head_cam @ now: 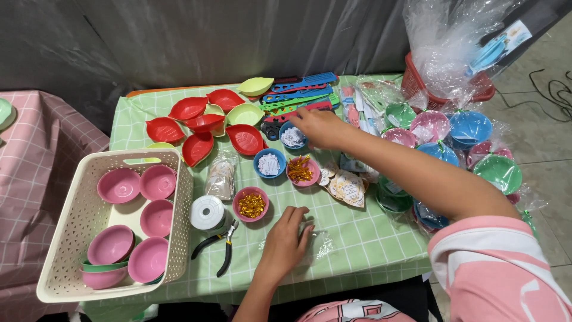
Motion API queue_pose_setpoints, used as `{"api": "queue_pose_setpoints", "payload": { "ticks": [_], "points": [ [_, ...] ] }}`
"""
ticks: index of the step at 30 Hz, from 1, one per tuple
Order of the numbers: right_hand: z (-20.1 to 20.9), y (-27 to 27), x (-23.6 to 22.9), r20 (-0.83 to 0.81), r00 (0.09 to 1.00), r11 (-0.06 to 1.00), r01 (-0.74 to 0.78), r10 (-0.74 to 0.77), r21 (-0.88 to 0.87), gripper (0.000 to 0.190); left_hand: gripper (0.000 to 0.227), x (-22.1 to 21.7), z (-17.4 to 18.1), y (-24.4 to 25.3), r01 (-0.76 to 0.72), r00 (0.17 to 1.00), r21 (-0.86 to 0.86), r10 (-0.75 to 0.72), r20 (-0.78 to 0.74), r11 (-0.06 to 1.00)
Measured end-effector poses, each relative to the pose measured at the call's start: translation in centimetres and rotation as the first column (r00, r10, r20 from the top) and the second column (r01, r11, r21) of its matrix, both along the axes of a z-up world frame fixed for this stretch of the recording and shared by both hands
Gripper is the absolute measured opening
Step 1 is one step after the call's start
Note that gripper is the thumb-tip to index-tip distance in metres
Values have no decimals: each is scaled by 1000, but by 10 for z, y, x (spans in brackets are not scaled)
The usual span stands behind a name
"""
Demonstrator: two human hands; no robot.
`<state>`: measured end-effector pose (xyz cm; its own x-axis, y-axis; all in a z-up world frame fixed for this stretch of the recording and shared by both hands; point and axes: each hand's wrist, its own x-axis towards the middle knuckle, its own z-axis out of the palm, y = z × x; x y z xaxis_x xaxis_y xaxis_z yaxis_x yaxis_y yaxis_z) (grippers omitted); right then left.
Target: Packing small plastic bowls and decorative items into individual plastic bags.
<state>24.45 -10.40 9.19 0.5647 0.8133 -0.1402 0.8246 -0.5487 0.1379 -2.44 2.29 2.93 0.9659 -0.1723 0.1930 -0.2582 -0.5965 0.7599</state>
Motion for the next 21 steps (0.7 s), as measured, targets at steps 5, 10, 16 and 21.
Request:
{"api": "queue_pose_setpoints", "payload": {
  "ticks": [5,10,16,21],
  "points": [
    [68,-33,-80,-190,950,955,207,-249,-213,59,32,16,3,-8,43,999,81,-44,15,996],
    [67,-61,-120,-326,930,983,133,-168,-126,38,38,29,21,-13,-57,980,332,-11,200,942],
    [-6,-71,-48,-341,821,882,467,-458,-60,42,25,34,20,-41,38,991,372,-82,103,927],
    [-33,-56,-35,-449,719,833,540,-530,-117,56,36,32,19,-57,120,993,322,-115,-33,939]
  ]
}}
